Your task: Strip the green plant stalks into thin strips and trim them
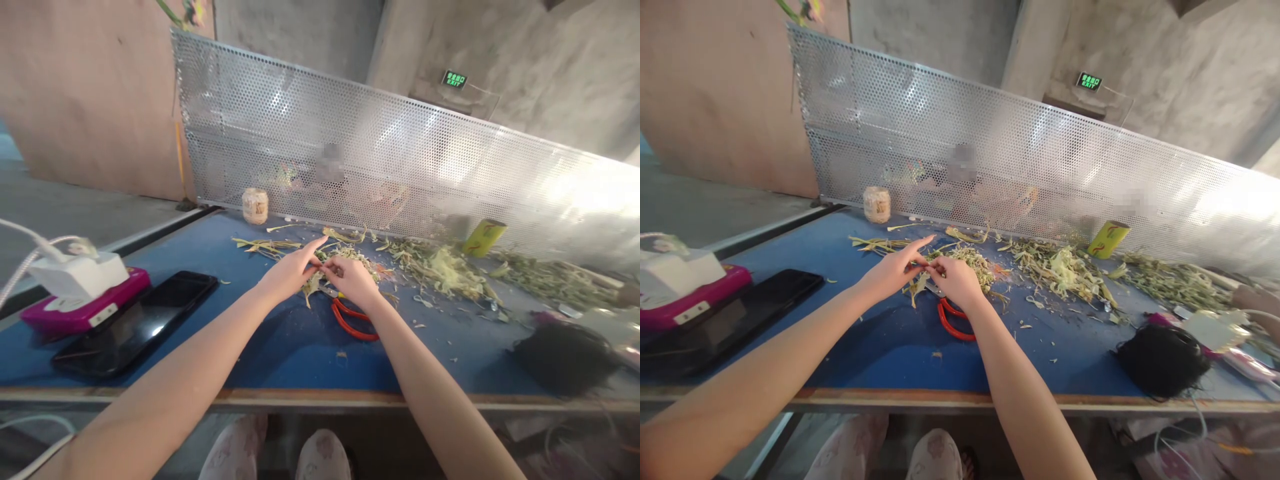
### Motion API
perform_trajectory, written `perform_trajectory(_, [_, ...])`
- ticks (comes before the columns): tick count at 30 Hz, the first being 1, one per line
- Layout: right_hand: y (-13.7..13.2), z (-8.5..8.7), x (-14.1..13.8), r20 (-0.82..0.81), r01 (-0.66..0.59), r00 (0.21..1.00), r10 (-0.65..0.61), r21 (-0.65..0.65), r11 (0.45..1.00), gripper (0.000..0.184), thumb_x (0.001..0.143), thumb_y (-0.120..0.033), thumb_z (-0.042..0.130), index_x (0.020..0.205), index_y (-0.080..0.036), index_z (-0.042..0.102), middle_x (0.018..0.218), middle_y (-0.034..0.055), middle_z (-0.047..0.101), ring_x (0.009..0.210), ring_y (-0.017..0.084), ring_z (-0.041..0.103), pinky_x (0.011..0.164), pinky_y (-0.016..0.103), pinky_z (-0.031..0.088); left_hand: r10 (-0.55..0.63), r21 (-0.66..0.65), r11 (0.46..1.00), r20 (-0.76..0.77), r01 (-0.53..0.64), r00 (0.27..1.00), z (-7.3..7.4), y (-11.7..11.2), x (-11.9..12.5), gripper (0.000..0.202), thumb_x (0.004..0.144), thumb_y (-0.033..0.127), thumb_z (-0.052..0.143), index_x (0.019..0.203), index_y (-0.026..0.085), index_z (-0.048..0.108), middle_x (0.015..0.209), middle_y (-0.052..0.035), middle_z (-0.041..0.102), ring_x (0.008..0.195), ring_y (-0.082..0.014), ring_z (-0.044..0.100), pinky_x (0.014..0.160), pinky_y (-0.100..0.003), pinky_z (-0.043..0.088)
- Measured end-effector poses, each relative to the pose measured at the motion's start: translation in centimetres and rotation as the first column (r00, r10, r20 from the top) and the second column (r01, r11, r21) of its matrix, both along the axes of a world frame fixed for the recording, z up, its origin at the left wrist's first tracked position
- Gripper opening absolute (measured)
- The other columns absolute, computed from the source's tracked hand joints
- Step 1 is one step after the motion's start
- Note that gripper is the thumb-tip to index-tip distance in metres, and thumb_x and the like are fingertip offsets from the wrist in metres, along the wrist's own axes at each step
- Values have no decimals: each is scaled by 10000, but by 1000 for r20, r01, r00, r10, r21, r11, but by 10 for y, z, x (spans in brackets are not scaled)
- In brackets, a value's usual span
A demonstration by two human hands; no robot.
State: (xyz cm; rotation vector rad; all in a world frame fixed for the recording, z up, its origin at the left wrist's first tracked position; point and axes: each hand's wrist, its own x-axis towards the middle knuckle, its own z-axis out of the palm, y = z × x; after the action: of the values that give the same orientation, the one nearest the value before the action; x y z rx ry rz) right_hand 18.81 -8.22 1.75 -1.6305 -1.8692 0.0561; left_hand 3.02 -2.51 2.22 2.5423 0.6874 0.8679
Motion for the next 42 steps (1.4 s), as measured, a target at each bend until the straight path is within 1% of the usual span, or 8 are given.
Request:
perform_trajectory(8, [2, 0, 1, 31, 45, 998, -45, 1, 999, 127, 747, -338, 527, 763, -239, 605, 632, -36, 594, 551, 90, 473, 520, 199, 310, -14, 9, 1000, -78, 15, 997, 3, -3, 0, 647, 798, 175, 400, 1368, 285, 113, 1023, -4, 637, 821, -132, 582, 712, -238, 406])
perform_trajectory(15, [-2, 4, -1, 54, 62, 997, -61, -10, 998, 223, 763, -428, 489, 755, -234, 598, 643, -21, 598, 560, 102, 482, 520, 208, 309, 21, 57, 998, -53, -18, 998, 2, -2, -1, 597, 799, 183, 402, 1352, 257, 190, 962, -19, 647, 812, -138, 577, 710, -245, 409])
perform_trajectory(20, [-2, 3, 0, 97, 40, 995, -38, -21, 999, 155, 772, -347, 482, 779, -240, 594, 688, -18, 621, 581, 106, 500, 527, 209, 311, 6, 37, 999, -49, -5, 999, 2, -3, 0, 589, 791, 174, 414, 1343, 238, 220, 954, -30, 644, 758, -130, 570, 696, -246, 406])
perform_trajectory(27, [-1, 2, 3, 174, 58, 983, -56, -11, 998, 113, 759, -308, 486, 787, -247, 577, 694, -24, 624, 583, 112, 508, 514, 210, 292, -40, 42, 998, -108, 44, 993, 0, -1, 2, 642, 804, 197, 412, 1372, 248, 117, 1038, -38, 622, 814, -143, 564, 703, -241, 401])
perform_trajectory(30, [-2, 3, 2, 186, 67, 980, -65, -7, 998, 149, 778, -345, 464, 788, -246, 576, 674, -23, 615, 565, 110, 500, 500, 209, 278, -37, 69, 997, -90, 43, 995, 0, -1, 2, 606, 808, 191, 400, 1364, 230, 164, 999, -40, 630, 814, -146, 562, 712, -245, 400])
perform_trajectory(34, [-3, 4, 1, 193, 71, 979, -67, -12, 997, 266, 815, -422, 400, 745, -232, 573, 644, -15, 598, 535, 108, 477, 486, 211, 266, -9, 90, 996, -68, 15, 998, 0, -2, 1, 574, 805, 176, 394, 1347, 223, 212, 966, -40, 631, 806, -142, 557, 708, -244, 399])
perform_trajectory(38, [-2, 3, 1, 205, 68, 977, -61, -24, 997, 195, 795, -352, 439, 743, -228, 580, 649, -11, 599, 545, 109, 481, 490, 211, 269, -27, 86, 996, -73, 33, 997, -2, -1, 2, 579, 803, 176, 401, 1346, 234, 206, 951, -26, 627, 797, -138, 550, 702, -240, 395])
perform_trajectory(42, [-1, 2, 1, 181, 56, 982, -52, -16, 998, 154, 774, -327, 462, 745, -237, 583, 671, -19, 616, 558, 109, 494, 503, 210, 286, -35, 78, 996, -70, 40, 997, -4, 2, 3, 591, 795, 172, 406, 1346, 237, 201, 945, -27, 613, 770, -131, 546, 702, -245, 395])
